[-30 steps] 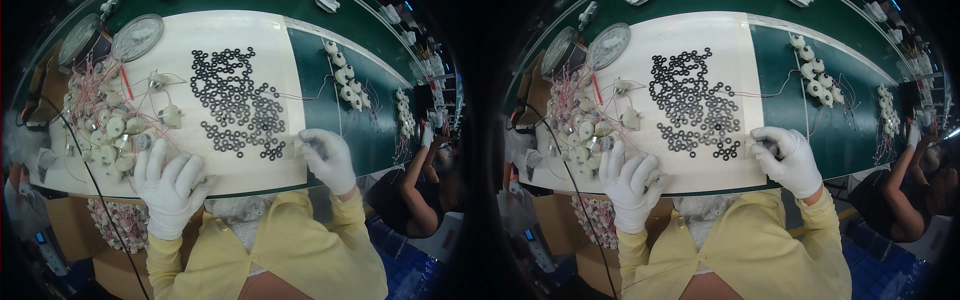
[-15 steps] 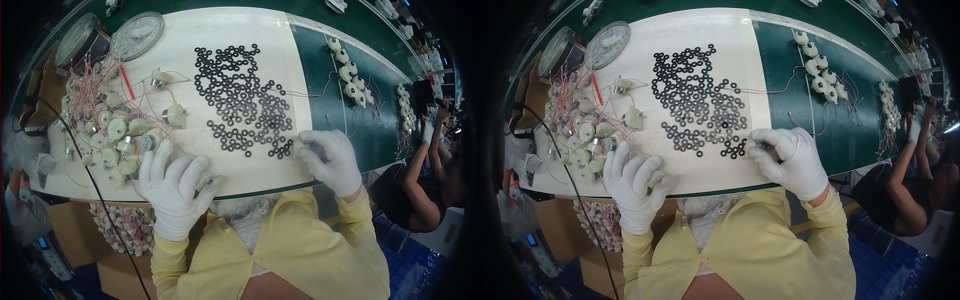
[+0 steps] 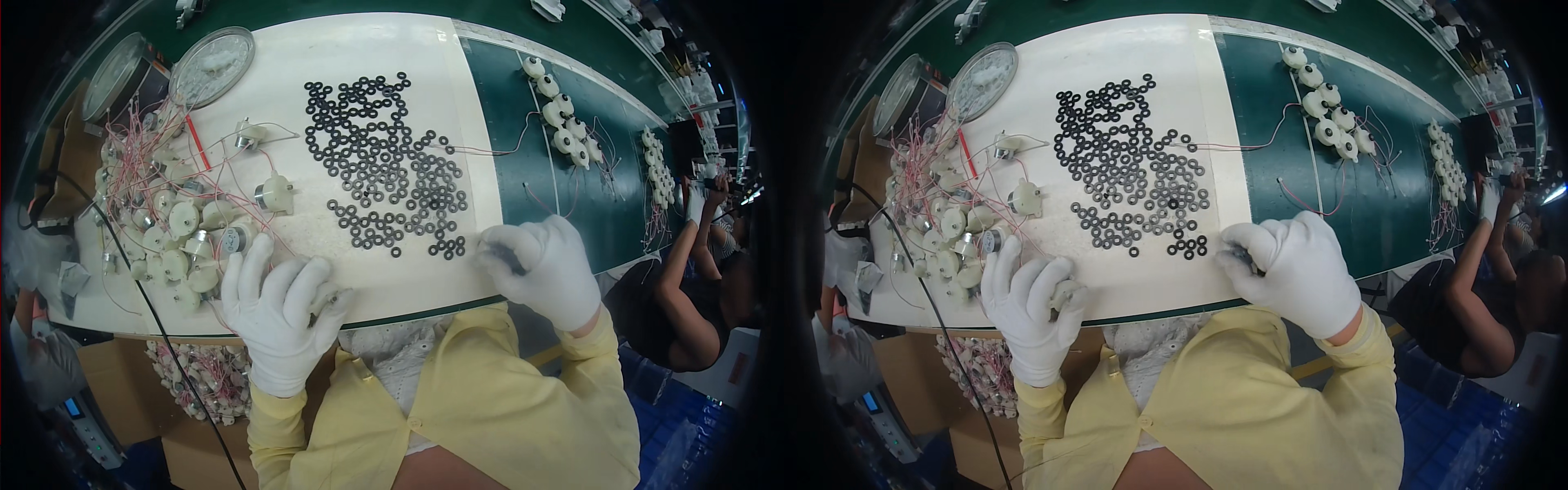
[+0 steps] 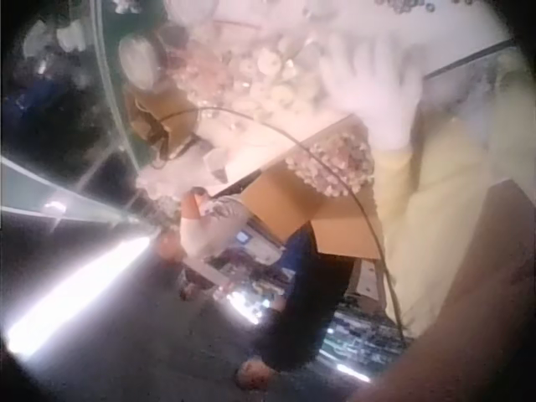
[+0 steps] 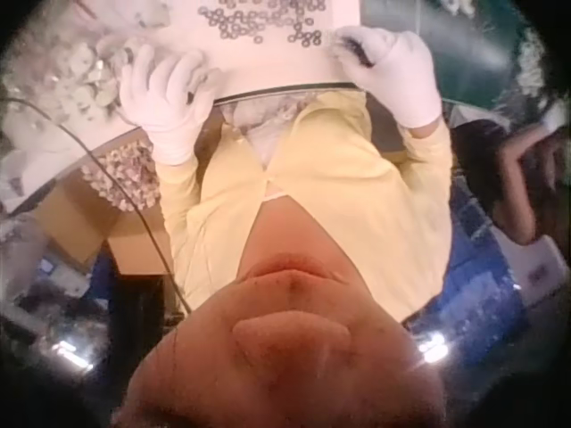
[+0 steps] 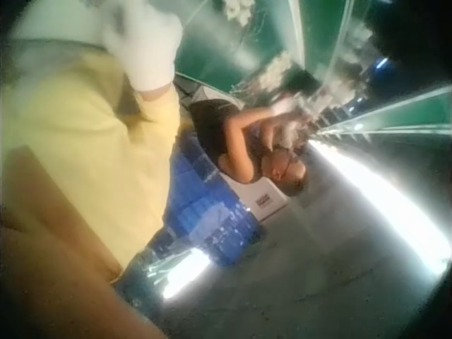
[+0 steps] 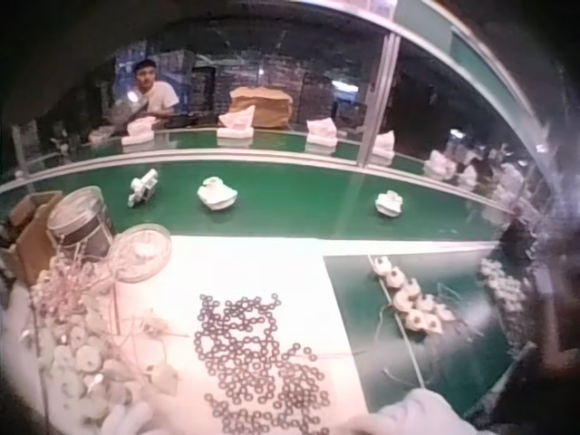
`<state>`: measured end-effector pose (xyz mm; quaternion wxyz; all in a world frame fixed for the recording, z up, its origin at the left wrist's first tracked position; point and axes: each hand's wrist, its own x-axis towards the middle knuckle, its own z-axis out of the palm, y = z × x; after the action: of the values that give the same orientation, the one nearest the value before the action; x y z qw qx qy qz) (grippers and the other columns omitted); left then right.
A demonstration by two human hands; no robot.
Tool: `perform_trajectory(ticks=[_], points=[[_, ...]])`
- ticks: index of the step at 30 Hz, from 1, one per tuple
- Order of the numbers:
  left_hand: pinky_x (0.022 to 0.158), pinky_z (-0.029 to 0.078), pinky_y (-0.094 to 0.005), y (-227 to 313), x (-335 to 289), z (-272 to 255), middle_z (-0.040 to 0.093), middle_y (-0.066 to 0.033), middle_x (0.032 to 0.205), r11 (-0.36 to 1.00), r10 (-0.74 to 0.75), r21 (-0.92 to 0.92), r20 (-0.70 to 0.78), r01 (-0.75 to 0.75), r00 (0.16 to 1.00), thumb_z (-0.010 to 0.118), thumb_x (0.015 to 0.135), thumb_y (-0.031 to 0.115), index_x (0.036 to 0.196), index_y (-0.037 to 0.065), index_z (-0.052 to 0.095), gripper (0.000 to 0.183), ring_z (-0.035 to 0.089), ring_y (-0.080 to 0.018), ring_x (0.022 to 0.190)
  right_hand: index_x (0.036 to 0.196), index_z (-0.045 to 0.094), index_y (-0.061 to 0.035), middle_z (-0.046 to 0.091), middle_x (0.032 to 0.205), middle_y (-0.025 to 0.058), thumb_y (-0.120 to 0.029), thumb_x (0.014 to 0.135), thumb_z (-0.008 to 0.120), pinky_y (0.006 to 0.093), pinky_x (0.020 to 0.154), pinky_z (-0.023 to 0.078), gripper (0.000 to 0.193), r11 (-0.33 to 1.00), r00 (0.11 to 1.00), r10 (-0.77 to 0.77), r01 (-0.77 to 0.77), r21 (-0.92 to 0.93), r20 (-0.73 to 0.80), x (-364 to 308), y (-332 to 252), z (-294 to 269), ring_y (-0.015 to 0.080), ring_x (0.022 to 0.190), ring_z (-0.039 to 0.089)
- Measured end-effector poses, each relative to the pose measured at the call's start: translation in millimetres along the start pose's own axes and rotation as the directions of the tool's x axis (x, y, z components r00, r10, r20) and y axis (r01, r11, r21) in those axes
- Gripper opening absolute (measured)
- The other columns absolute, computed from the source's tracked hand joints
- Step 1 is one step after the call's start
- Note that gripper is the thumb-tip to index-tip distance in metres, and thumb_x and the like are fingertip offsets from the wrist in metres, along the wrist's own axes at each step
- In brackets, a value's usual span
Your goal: The person assembles small white electronic components by inserting black circular washers into their openings. The person picks up a component, places a washer into the center, and then sets the unit down on the green workbench. This process is repeated continuously throughout the video.
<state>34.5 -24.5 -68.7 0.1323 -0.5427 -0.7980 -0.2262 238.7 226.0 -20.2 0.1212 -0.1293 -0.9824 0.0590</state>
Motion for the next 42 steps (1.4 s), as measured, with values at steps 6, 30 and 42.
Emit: perform_trajectory(ticks=[6,30,42], points=[[0.113,0.037,-0.0561,0.4,-0.4,1.1,0.068,-0.0028,0.110,1.000,0.002,0.006,0.001,-0.002,1.000,0.072,0.088,0.030,0.117,0.017,0.069,0.032,0.057,-0.0377,0.130,0.091,0.066,-0.0157,0.056,0.061,-0.0002,-0.027,0.085,0.080,0.0351,0.058,0.041,0.018,0.989,0.997,-0.029,0.039,-0.143,0.071,-10.6,-0.3,-7.5,0.0208,0.050,0.051],[0.113,0.035,-0.0622,16.1,6.3,0.2,0.065,-0.0123,0.130,0.958,-0.132,0.249,-0.055,0.142,0.990,0.069,0.089,0.043,0.102,0.017,0.072,0.030,0.044,-0.0509,0.139,0.119,0.068,-0.0124,0.066,0.078,0.0067,-0.040,0.077,0.087,0.0407,0.065,0.048,0.053,0.961,0.957,0.268,-0.273,-0.035,-0.114,-20.4,30.8,6.5,0.0283,0.069,0.065],[0.104,0.048,-0.0531,-12.7,-15.0,-2.9,0.065,-0.0223,0.130,0.993,-0.033,0.106,-0.240,0.060,0.970,0.059,0.105,0.035,0.121,0.006,0.068,0.034,0.060,-0.0421,0.123,0.115,0.069,-0.0161,0.070,0.085,0.0067,-0.028,0.084,0.080,0.0421,0.066,0.054,0.035,0.840,0.791,0.455,-0.534,-0.097,-0.409,-48.7,107.3,-4.5,0.0289,0.077,0.070]])
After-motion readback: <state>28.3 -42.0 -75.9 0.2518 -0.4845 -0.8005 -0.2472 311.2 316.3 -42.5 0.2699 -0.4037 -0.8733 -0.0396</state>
